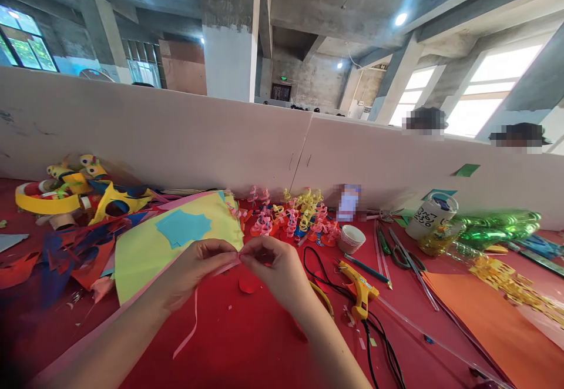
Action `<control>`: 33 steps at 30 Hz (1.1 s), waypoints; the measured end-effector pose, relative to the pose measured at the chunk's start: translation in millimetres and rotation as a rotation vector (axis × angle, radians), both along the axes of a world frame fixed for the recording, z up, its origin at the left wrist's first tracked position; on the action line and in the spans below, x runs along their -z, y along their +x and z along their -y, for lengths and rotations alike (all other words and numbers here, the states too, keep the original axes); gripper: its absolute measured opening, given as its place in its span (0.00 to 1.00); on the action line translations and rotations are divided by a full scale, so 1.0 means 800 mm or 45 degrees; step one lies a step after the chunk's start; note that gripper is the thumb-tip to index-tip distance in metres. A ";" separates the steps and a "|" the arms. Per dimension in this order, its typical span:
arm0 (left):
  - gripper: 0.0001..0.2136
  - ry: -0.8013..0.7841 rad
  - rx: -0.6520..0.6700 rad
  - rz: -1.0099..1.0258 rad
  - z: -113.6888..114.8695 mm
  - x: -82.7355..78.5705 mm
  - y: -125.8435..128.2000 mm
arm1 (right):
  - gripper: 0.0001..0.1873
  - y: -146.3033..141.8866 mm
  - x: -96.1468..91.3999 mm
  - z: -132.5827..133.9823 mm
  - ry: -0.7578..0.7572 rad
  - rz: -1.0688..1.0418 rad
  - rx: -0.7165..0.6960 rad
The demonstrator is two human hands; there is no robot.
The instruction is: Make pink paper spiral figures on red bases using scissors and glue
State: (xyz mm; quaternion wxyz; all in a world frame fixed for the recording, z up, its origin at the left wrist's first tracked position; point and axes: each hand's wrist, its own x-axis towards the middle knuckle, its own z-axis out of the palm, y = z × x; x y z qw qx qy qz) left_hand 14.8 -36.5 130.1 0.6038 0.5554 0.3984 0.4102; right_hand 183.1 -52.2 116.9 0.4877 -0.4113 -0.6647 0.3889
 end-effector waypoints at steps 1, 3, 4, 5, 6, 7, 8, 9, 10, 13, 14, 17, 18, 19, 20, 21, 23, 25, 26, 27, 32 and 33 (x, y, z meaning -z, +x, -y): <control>0.06 -0.006 0.008 0.012 0.000 0.000 0.000 | 0.04 0.000 -0.001 0.001 0.010 0.001 -0.002; 0.06 -0.029 0.027 0.041 0.000 -0.001 -0.001 | 0.04 -0.001 -0.002 0.002 0.048 0.010 0.000; 0.06 -0.049 0.035 0.061 0.001 -0.001 -0.001 | 0.05 -0.001 -0.004 0.003 0.080 0.019 0.002; 0.06 -0.077 0.038 0.086 0.001 -0.002 -0.001 | 0.05 0.000 -0.005 0.004 0.117 0.034 0.005; 0.06 -0.111 0.035 0.110 0.001 -0.003 -0.001 | 0.06 0.000 -0.007 0.005 0.158 0.052 0.005; 0.05 -0.148 0.031 0.128 0.002 -0.003 -0.002 | 0.06 0.001 -0.008 0.006 0.199 0.071 0.002; 0.05 -0.182 0.024 0.140 0.003 -0.004 -0.002 | 0.07 0.002 -0.010 0.006 0.237 0.092 -0.004; 0.05 -0.213 0.015 0.149 0.004 -0.005 -0.002 | 0.08 0.003 -0.011 0.007 0.273 0.113 -0.011; 0.05 -0.237 0.006 0.156 0.004 -0.006 -0.002 | 0.08 0.004 -0.012 0.007 0.306 0.133 -0.017; 0.06 -0.282 0.007 0.177 0.006 -0.008 -0.003 | 0.10 0.006 -0.014 0.008 0.406 0.179 -0.025; 0.06 -0.293 0.015 0.184 0.006 -0.008 -0.003 | 0.10 0.007 -0.014 0.009 0.436 0.187 -0.027; 0.07 -0.317 0.026 0.210 0.007 -0.009 -0.002 | 0.11 0.007 -0.015 0.011 0.489 0.208 -0.030; 0.07 -0.319 0.024 0.220 0.007 -0.009 -0.002 | 0.12 0.008 -0.016 0.011 0.490 0.222 -0.024; 0.08 -0.318 0.022 0.226 0.007 -0.010 -0.002 | 0.11 0.008 -0.016 0.012 0.487 0.237 -0.015; 0.09 -0.312 0.023 0.226 0.007 -0.010 -0.002 | 0.11 0.008 -0.017 0.012 0.481 0.252 -0.006; 0.09 -0.303 0.028 0.216 0.007 -0.010 -0.002 | 0.11 0.009 -0.018 0.012 0.476 0.265 -0.001; 0.08 -0.277 0.037 0.175 0.006 -0.009 -0.002 | 0.10 0.009 -0.018 0.012 0.454 0.261 -0.003; 0.07 -0.234 0.032 0.141 0.006 -0.008 -0.003 | 0.08 0.008 -0.018 0.011 0.355 0.215 0.007; 0.07 -0.209 0.022 0.132 0.006 -0.007 -0.002 | 0.07 0.008 -0.017 0.010 0.273 0.176 0.018; 0.07 -0.182 0.008 0.129 0.006 -0.006 -0.002 | 0.07 0.007 -0.016 0.009 0.181 0.137 0.028; 0.07 -0.068 -0.021 0.082 0.005 -0.002 0.001 | 0.09 0.000 -0.010 0.004 -0.050 0.104 0.057; 0.07 -0.041 -0.017 0.049 0.005 -0.002 0.000 | 0.09 0.000 -0.009 0.004 -0.060 0.116 0.060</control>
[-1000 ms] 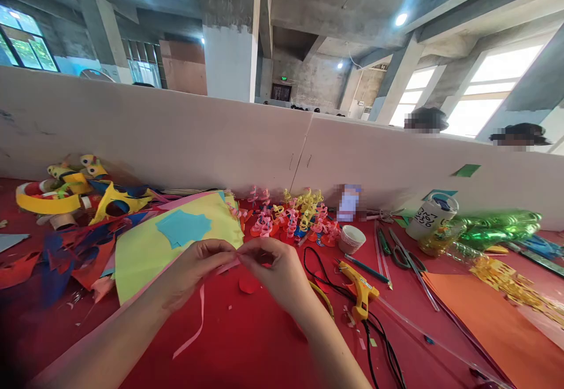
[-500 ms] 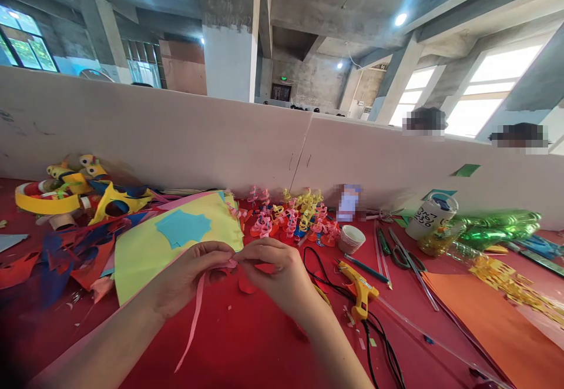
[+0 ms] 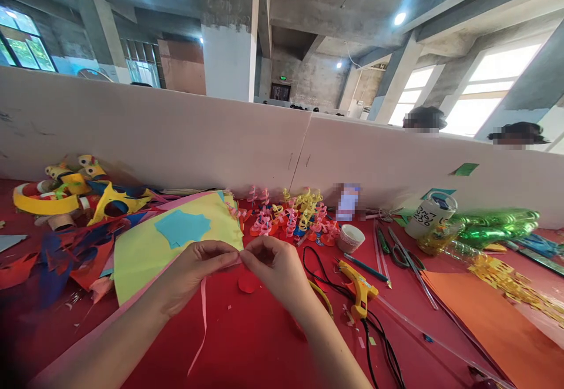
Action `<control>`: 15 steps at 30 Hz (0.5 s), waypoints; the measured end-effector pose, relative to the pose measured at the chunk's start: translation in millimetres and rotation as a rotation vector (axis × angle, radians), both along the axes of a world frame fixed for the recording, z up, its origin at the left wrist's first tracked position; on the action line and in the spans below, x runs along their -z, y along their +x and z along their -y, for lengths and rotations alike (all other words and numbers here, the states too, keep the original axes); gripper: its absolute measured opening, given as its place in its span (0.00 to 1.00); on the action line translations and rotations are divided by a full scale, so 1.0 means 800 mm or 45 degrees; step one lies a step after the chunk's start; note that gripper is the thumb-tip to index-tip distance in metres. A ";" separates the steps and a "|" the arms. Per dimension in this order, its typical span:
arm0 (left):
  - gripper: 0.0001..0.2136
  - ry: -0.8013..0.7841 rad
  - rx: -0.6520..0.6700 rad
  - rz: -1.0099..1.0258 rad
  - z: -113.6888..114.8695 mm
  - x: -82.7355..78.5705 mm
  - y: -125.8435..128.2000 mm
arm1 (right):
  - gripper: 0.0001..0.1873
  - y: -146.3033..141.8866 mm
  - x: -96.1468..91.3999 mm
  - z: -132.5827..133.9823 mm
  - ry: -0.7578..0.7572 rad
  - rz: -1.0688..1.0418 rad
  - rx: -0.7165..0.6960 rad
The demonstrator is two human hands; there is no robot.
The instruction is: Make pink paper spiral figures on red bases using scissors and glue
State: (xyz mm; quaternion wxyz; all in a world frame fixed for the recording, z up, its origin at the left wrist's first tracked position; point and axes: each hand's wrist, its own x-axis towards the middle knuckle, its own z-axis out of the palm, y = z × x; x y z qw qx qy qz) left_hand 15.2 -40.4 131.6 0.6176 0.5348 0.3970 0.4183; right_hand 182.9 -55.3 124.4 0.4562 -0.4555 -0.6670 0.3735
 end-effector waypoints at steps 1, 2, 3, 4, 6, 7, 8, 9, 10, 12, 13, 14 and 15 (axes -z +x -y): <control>0.07 0.029 0.008 -0.042 -0.001 0.000 0.000 | 0.09 0.000 0.000 0.000 -0.006 0.013 -0.003; 0.07 0.060 0.017 -0.084 -0.001 0.000 -0.001 | 0.09 0.000 0.000 0.000 -0.010 0.030 -0.015; 0.07 0.088 0.031 -0.123 -0.002 -0.001 -0.002 | 0.09 0.000 0.000 0.000 -0.012 0.046 -0.034; 0.07 0.108 0.049 -0.162 -0.002 -0.002 -0.003 | 0.08 0.000 0.000 0.000 -0.013 0.065 -0.059; 0.06 0.113 0.078 -0.205 -0.003 -0.003 -0.005 | 0.08 0.001 0.000 0.000 -0.018 0.109 -0.110; 0.06 0.099 0.081 -0.205 -0.003 -0.003 -0.005 | 0.08 0.002 0.000 0.001 -0.018 0.130 -0.131; 0.06 0.076 0.075 -0.188 -0.003 -0.003 -0.005 | 0.09 0.003 0.001 0.001 -0.010 0.145 -0.138; 0.06 0.046 0.063 -0.151 -0.003 -0.003 -0.005 | 0.08 0.003 0.001 0.001 0.016 0.150 -0.130; 0.06 0.008 0.042 -0.091 -0.003 -0.003 -0.004 | 0.07 0.003 0.001 0.001 0.066 0.148 -0.111; 0.07 -0.086 -0.003 0.060 -0.003 -0.003 -0.002 | 0.07 0.003 0.002 0.001 0.229 0.158 -0.064; 0.08 -0.134 -0.022 0.133 -0.002 -0.003 -0.001 | 0.09 0.003 0.003 0.002 0.335 0.184 -0.043; 0.09 -0.178 -0.040 0.196 -0.002 -0.004 0.000 | 0.12 0.003 0.004 0.002 0.443 0.225 -0.025; 0.10 -0.213 -0.057 0.245 -0.002 -0.004 0.001 | 0.13 0.002 0.005 0.002 0.543 0.276 -0.008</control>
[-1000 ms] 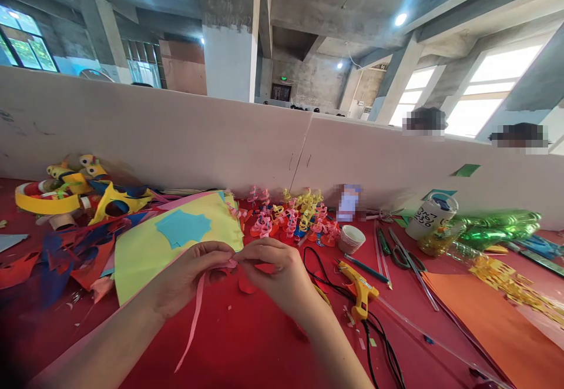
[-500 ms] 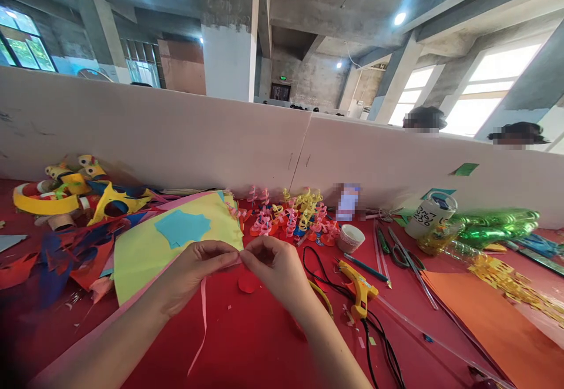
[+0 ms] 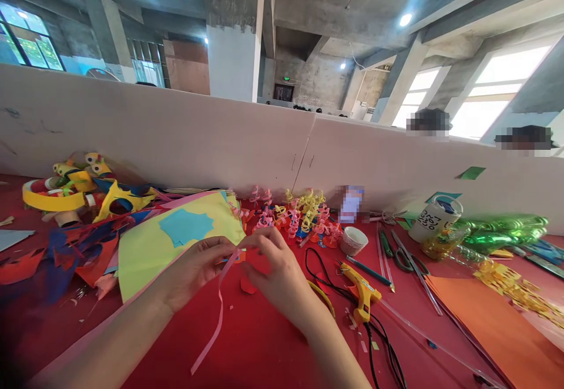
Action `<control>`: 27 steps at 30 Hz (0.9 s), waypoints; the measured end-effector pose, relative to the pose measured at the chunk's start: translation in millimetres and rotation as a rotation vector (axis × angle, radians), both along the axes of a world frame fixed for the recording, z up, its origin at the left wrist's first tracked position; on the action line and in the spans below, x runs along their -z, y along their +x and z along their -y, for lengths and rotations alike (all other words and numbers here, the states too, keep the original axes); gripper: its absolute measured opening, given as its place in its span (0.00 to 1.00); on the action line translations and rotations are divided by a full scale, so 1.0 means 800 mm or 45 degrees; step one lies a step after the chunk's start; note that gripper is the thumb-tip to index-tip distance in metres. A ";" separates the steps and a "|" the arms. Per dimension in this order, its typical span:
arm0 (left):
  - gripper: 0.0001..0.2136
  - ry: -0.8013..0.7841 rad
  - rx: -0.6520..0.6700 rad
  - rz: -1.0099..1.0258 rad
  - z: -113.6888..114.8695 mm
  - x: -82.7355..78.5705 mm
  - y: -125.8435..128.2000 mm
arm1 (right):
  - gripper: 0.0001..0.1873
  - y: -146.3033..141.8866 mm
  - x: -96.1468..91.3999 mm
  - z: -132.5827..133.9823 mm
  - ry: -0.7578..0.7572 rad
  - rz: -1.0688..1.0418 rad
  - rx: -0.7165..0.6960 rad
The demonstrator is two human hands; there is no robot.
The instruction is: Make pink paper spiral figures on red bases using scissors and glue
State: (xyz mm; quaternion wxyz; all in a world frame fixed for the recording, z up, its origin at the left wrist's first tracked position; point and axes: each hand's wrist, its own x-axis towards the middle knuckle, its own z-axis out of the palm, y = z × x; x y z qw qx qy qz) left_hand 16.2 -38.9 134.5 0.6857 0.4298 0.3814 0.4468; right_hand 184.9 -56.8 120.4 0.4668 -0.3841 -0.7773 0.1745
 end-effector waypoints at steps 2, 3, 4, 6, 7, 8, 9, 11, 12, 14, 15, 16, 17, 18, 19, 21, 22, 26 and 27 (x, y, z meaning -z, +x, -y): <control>0.11 -0.030 -0.023 0.047 0.000 0.000 0.001 | 0.12 -0.001 0.003 0.000 0.158 0.079 0.033; 0.11 -0.029 -0.026 0.052 0.001 0.001 0.001 | 0.11 -0.002 0.005 0.000 0.211 0.100 0.042; 0.11 -0.020 -0.025 0.051 0.001 0.001 0.001 | 0.10 -0.003 0.006 -0.001 0.250 0.108 0.045; 0.11 0.001 -0.006 0.051 0.001 0.003 0.001 | 0.08 -0.005 0.008 -0.001 0.304 0.095 0.043; 0.11 0.005 0.002 0.055 0.002 0.004 0.001 | 0.07 -0.006 0.009 -0.002 0.321 0.075 0.044; 0.10 0.008 0.007 0.062 0.002 0.004 0.002 | 0.06 -0.007 0.008 -0.002 0.327 0.051 0.047; 0.10 0.008 0.010 0.067 0.003 0.004 0.002 | 0.06 -0.008 0.008 -0.002 0.320 0.023 0.053; 0.10 0.005 0.014 0.061 0.005 0.002 0.002 | 0.05 -0.011 0.006 -0.001 0.257 -0.050 0.075; 0.09 0.009 0.014 0.044 0.005 0.001 0.003 | 0.04 -0.012 0.005 -0.001 0.204 -0.100 0.082; 0.09 0.044 0.007 -0.018 0.006 -0.001 0.003 | 0.03 -0.014 0.004 -0.001 0.079 -0.231 0.067; 0.08 0.076 -0.003 -0.064 0.007 -0.002 0.003 | 0.03 -0.015 0.004 -0.001 0.018 -0.299 0.038; 0.08 0.120 -0.016 -0.120 0.007 -0.003 0.002 | 0.02 -0.015 0.004 -0.001 -0.046 -0.361 0.002; 0.08 0.171 -0.029 -0.181 0.007 -0.004 0.002 | 0.02 -0.015 0.005 -0.001 -0.112 -0.414 -0.034; 0.07 0.226 -0.038 -0.241 0.006 -0.004 0.001 | 0.03 -0.015 0.005 -0.002 -0.183 -0.453 -0.064; 0.07 0.279 -0.045 -0.295 0.006 -0.005 0.001 | 0.03 -0.015 0.005 -0.002 -0.256 -0.479 -0.083; 0.07 0.357 -0.044 -0.376 0.005 -0.005 0.000 | 0.05 -0.014 0.006 -0.002 -0.386 -0.514 -0.090; 0.07 0.378 -0.042 -0.397 0.005 -0.006 0.000 | 0.06 -0.014 0.006 -0.002 -0.430 -0.528 -0.085; 0.07 0.400 -0.024 -0.417 0.006 -0.007 0.000 | 0.08 -0.013 0.007 -0.004 -0.486 -0.600 -0.069; 0.07 0.412 -0.011 -0.420 0.007 -0.007 0.000 | 0.08 -0.012 0.007 -0.005 -0.492 -0.618 -0.074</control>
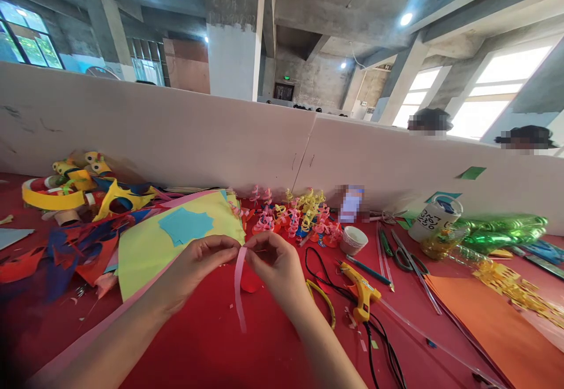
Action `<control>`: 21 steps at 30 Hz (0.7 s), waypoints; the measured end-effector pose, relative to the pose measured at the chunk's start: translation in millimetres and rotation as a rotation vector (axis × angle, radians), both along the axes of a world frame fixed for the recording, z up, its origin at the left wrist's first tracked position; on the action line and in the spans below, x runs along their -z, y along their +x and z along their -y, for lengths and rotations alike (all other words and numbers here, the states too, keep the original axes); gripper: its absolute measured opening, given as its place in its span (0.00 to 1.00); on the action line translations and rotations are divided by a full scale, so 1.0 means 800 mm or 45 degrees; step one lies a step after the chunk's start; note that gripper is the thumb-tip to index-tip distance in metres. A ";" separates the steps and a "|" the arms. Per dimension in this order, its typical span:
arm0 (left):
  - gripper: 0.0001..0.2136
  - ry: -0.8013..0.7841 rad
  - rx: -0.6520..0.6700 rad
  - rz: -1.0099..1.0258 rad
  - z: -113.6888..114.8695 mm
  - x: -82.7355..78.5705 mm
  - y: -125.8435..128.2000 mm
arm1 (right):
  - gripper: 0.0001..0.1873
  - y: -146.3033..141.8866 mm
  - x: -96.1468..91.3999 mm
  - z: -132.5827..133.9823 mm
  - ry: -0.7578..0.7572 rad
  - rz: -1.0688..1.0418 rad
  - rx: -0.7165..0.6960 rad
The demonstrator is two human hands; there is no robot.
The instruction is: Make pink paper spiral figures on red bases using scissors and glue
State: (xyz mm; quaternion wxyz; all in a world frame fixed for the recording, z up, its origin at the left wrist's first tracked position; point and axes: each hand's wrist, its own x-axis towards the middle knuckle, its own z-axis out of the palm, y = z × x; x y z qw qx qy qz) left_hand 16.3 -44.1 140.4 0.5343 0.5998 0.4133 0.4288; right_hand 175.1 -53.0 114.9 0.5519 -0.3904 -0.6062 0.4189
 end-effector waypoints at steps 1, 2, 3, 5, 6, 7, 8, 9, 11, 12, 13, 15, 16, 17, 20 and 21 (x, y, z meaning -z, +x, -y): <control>0.07 0.013 0.017 -0.009 0.001 0.000 0.000 | 0.08 0.001 0.000 -0.001 -0.006 -0.014 -0.006; 0.07 0.028 0.028 -0.022 0.001 0.001 0.000 | 0.08 0.002 0.000 -0.001 -0.014 -0.024 -0.015; 0.07 0.045 0.031 -0.036 0.001 0.002 0.000 | 0.08 0.003 -0.001 -0.002 -0.020 -0.030 -0.026; 0.08 0.073 0.019 -0.062 0.001 0.006 0.000 | 0.08 0.004 -0.003 -0.003 -0.031 -0.023 -0.040; 0.08 0.085 0.009 -0.071 0.001 0.007 0.000 | 0.09 0.005 -0.003 -0.003 -0.033 -0.012 -0.043; 0.07 0.095 0.001 -0.080 0.000 0.009 0.000 | 0.08 0.006 -0.004 -0.003 -0.030 -0.001 -0.044; 0.07 0.105 -0.004 -0.090 0.000 0.010 0.000 | 0.08 0.006 -0.005 -0.003 -0.024 0.007 -0.044; 0.07 0.113 -0.003 -0.101 0.000 0.011 0.000 | 0.08 0.007 -0.006 -0.002 -0.016 0.015 -0.047; 0.06 0.127 -0.003 -0.129 -0.001 0.011 0.000 | 0.07 0.008 -0.006 -0.002 -0.004 0.036 -0.060; 0.06 0.139 -0.002 -0.145 -0.001 0.010 0.000 | 0.07 0.009 -0.006 -0.001 -0.002 0.054 -0.062; 0.06 0.151 0.000 -0.157 -0.001 0.009 0.000 | 0.06 0.009 -0.006 -0.001 -0.002 0.075 -0.059; 0.06 0.156 0.009 -0.169 -0.001 0.009 0.000 | 0.05 0.009 -0.004 -0.001 0.004 0.102 -0.039; 0.07 0.148 0.022 -0.166 -0.002 0.009 0.000 | 0.05 0.009 -0.004 -0.002 0.012 0.098 -0.026; 0.08 0.133 0.040 -0.156 -0.002 0.009 0.000 | 0.05 0.009 -0.003 -0.002 0.020 0.085 -0.017; 0.10 0.092 0.069 -0.117 -0.002 0.010 0.000 | 0.04 0.007 -0.003 -0.003 0.032 0.032 -0.019; 0.10 0.090 0.063 -0.108 -0.002 0.011 0.000 | 0.04 0.007 -0.003 -0.003 0.032 0.019 -0.022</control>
